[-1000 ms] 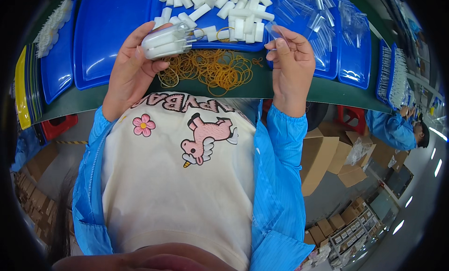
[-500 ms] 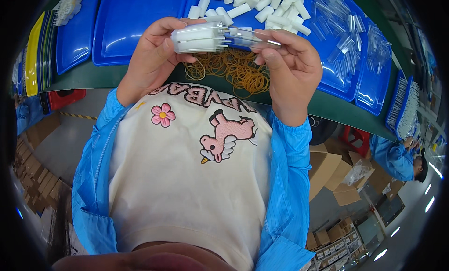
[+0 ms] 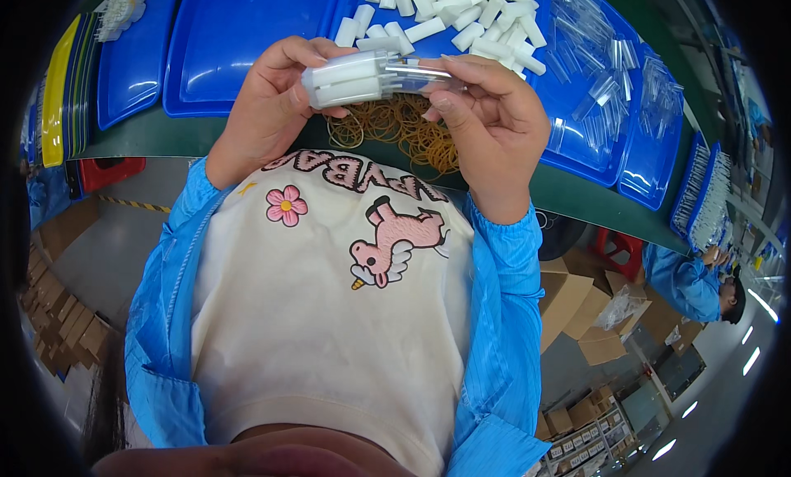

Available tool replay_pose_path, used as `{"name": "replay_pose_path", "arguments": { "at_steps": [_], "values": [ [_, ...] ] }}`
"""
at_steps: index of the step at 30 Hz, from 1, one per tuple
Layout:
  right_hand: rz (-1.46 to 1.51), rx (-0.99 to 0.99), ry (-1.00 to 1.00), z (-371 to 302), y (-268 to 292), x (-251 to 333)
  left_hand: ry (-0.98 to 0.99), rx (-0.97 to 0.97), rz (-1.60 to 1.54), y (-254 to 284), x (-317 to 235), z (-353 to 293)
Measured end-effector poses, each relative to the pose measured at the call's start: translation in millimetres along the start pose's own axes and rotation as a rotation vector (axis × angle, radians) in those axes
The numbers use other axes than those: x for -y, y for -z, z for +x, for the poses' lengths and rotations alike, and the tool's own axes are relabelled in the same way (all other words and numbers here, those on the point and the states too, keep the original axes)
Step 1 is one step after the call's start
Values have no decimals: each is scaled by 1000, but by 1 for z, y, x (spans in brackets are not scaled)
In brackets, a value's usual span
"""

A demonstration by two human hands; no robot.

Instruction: The person attaches foam cylinders onto pronged plastic bases, secures them with rubber bands, slides clear plastic tubes over the assemblies, and places the completed units onto a tray.

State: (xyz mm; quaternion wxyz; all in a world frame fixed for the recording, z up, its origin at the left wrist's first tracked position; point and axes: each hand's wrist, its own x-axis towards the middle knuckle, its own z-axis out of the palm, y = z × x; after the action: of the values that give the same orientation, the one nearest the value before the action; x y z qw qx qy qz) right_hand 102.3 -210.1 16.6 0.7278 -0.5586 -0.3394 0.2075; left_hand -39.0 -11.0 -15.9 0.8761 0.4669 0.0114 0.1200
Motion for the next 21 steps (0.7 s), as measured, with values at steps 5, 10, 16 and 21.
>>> {"name": "replay_pose_path", "arguments": {
  "at_steps": [5,10,16,21],
  "values": [
    [2,79,-16,0,-2,4,43,-30,28,-2,-2,-2],
    [-82,63,43,-2,-8,3,35,-36,78,-3,-4,-5],
    [-17,19,69,-9,-13,-6,32,43,276,-5,-24,-6],
    [-26,10,91,-11,-15,-14,1,121,444,1,-31,-5]
  ]
}}
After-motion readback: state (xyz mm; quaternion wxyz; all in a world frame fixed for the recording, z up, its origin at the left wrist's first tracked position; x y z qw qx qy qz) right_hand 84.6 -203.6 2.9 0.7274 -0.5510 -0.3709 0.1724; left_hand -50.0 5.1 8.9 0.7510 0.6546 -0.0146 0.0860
